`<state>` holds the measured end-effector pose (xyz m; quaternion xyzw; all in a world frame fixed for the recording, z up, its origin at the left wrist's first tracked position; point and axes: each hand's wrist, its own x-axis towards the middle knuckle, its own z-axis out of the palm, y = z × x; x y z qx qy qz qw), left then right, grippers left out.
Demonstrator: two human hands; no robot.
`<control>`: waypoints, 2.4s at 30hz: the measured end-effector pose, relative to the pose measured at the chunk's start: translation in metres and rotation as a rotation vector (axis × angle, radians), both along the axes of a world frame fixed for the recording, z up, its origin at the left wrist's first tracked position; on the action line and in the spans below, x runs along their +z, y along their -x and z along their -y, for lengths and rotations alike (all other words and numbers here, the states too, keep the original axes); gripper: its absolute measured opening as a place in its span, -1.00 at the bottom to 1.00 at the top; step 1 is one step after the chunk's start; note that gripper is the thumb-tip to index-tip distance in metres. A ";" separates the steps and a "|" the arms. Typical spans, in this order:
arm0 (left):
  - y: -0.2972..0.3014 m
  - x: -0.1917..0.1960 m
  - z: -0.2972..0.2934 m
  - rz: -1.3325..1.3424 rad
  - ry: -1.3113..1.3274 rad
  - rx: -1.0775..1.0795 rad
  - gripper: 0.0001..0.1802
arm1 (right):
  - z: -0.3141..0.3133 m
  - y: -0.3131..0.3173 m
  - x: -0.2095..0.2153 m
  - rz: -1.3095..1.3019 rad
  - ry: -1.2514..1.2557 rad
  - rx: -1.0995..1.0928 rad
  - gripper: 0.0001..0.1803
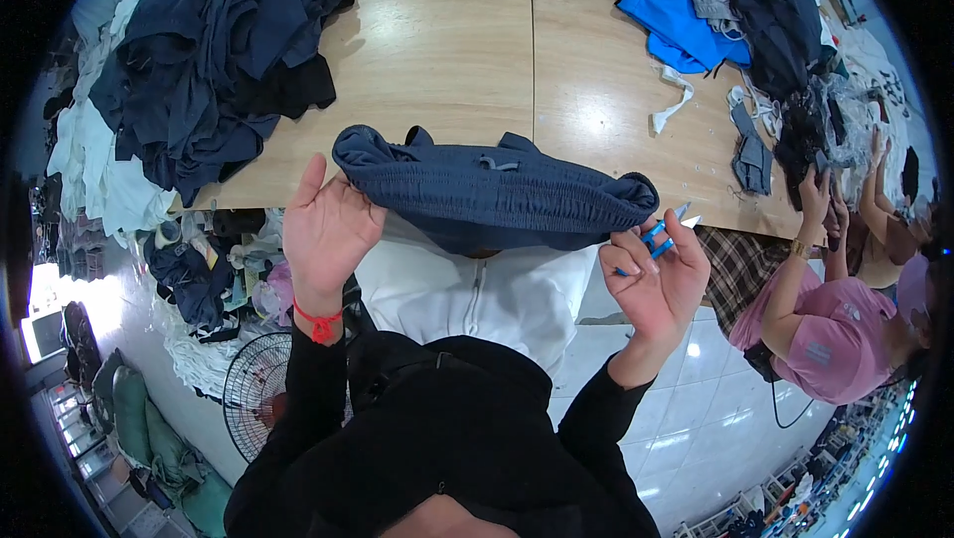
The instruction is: Inspecting and trimming loose threads from a pair of shorts in a factory setting.
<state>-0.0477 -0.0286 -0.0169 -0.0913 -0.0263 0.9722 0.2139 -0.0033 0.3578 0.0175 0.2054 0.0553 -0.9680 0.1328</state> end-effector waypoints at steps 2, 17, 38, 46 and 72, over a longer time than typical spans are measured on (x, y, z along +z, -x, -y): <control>-0.003 -0.004 0.002 0.000 -0.021 0.003 -0.36 | 0.001 0.002 0.002 0.016 0.006 -0.002 -0.78; -0.008 0.012 -0.008 -0.164 0.051 -0.022 -0.10 | -0.003 0.005 0.000 0.048 0.000 -0.024 -0.68; -0.021 0.005 -0.005 0.185 0.541 -0.032 -0.34 | 0.017 0.000 -0.031 0.097 -0.163 0.046 -0.55; -0.016 -0.005 0.019 0.137 0.269 -0.019 -0.30 | 0.020 -0.004 -0.014 0.104 -0.252 -0.020 -0.67; -0.020 -0.037 0.031 0.331 0.025 0.056 -0.34 | 0.010 -0.006 -0.012 0.053 -0.093 0.107 -0.67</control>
